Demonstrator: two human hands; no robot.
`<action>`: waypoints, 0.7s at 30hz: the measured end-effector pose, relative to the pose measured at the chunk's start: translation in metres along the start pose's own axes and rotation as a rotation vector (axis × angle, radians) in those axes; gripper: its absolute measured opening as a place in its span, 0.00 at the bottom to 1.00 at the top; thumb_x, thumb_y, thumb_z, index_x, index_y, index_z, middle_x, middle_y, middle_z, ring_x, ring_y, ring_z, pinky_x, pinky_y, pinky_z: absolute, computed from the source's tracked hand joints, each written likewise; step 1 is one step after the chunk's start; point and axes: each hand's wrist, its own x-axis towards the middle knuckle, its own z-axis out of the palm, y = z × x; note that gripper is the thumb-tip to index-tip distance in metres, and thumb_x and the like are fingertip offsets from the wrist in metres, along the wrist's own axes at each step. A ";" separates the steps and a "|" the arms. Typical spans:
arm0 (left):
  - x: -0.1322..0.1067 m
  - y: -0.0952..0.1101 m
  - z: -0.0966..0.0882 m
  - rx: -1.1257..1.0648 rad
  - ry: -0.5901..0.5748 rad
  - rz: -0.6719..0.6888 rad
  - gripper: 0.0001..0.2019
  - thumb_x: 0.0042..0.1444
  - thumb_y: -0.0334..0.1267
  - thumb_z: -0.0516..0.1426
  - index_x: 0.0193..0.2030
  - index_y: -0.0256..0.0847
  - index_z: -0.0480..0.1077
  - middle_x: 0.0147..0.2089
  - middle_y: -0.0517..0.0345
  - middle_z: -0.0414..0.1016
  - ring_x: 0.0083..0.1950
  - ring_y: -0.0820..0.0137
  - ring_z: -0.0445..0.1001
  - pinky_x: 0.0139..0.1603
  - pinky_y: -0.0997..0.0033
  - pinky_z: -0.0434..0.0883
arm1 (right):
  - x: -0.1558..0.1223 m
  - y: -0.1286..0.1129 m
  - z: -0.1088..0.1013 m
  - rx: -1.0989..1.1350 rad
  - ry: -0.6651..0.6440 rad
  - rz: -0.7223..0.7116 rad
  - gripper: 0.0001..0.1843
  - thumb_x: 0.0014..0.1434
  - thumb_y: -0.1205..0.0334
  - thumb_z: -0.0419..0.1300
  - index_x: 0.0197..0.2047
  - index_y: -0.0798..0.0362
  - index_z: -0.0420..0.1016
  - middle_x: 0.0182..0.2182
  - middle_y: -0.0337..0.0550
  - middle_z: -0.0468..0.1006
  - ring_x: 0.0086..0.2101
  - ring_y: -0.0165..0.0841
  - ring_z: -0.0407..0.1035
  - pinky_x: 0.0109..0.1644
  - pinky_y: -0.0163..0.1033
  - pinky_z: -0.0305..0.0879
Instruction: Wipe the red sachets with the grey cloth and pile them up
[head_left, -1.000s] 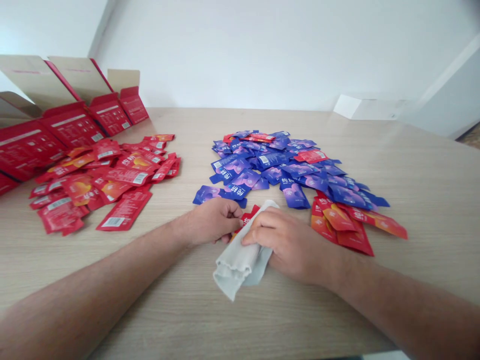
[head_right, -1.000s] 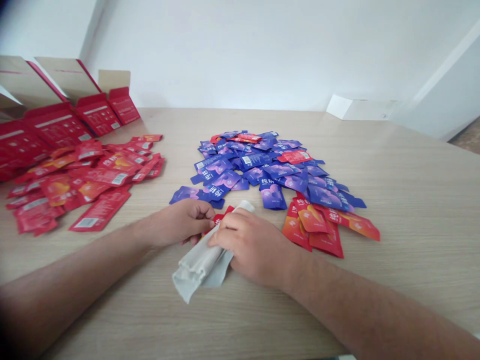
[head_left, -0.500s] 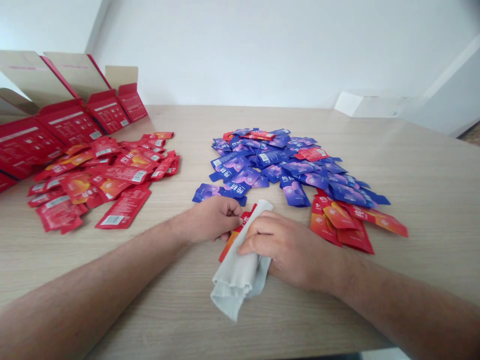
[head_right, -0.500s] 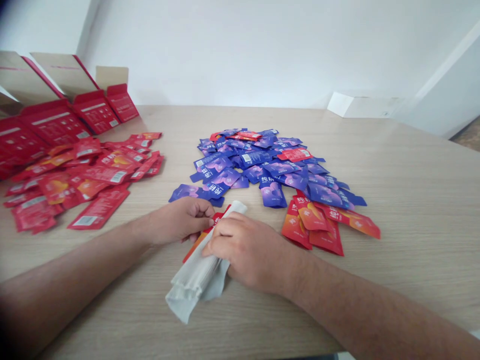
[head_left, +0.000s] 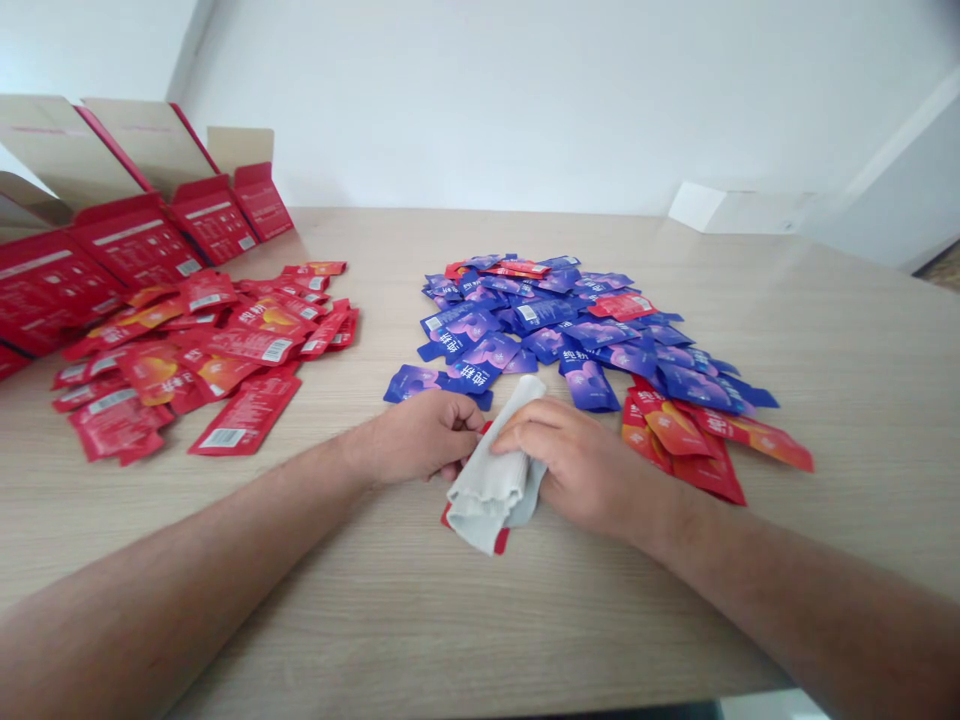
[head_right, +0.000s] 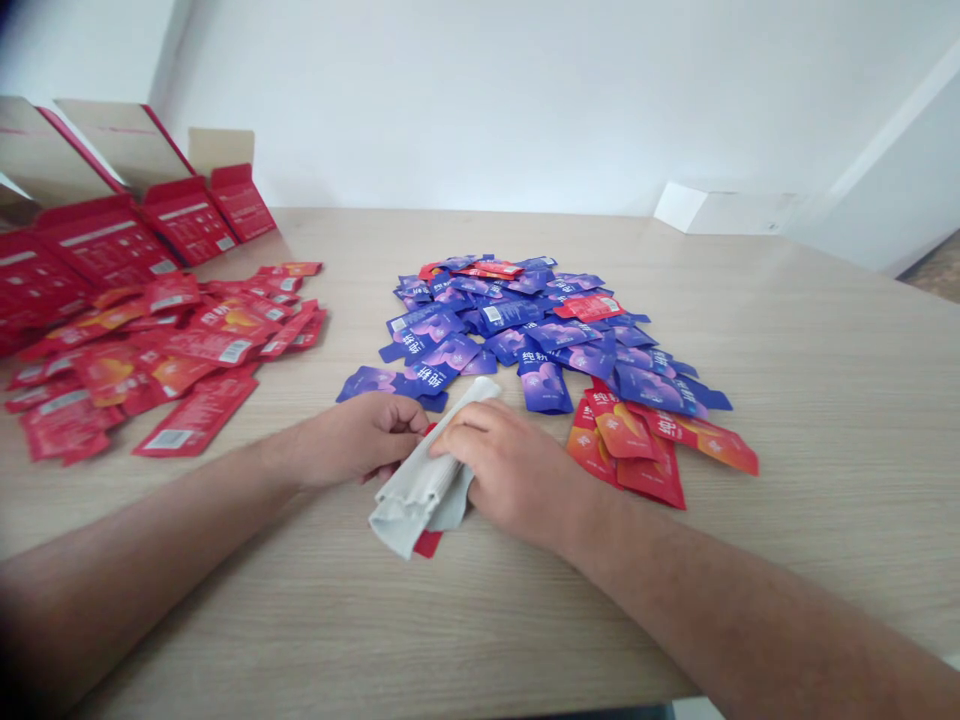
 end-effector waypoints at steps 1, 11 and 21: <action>0.000 0.000 0.000 0.002 0.000 -0.002 0.07 0.59 0.41 0.58 0.38 0.42 0.75 0.25 0.65 0.74 0.24 0.76 0.71 0.21 0.81 0.62 | 0.000 0.000 0.000 0.005 -0.016 -0.011 0.19 0.61 0.79 0.59 0.52 0.52 0.78 0.49 0.47 0.78 0.51 0.40 0.71 0.59 0.49 0.68; -0.001 0.000 -0.001 0.023 -0.007 -0.002 0.07 0.60 0.39 0.57 0.39 0.42 0.75 0.25 0.64 0.74 0.24 0.76 0.72 0.20 0.82 0.62 | 0.002 0.000 -0.002 -0.005 -0.056 -0.022 0.23 0.57 0.82 0.58 0.51 0.54 0.79 0.48 0.48 0.78 0.51 0.40 0.71 0.59 0.49 0.68; -0.001 0.002 -0.001 0.043 0.007 -0.010 0.07 0.59 0.40 0.57 0.39 0.42 0.75 0.25 0.64 0.74 0.24 0.75 0.72 0.20 0.81 0.63 | 0.001 -0.002 -0.002 -0.030 -0.071 -0.025 0.18 0.60 0.78 0.61 0.51 0.55 0.79 0.47 0.48 0.79 0.50 0.41 0.70 0.59 0.49 0.68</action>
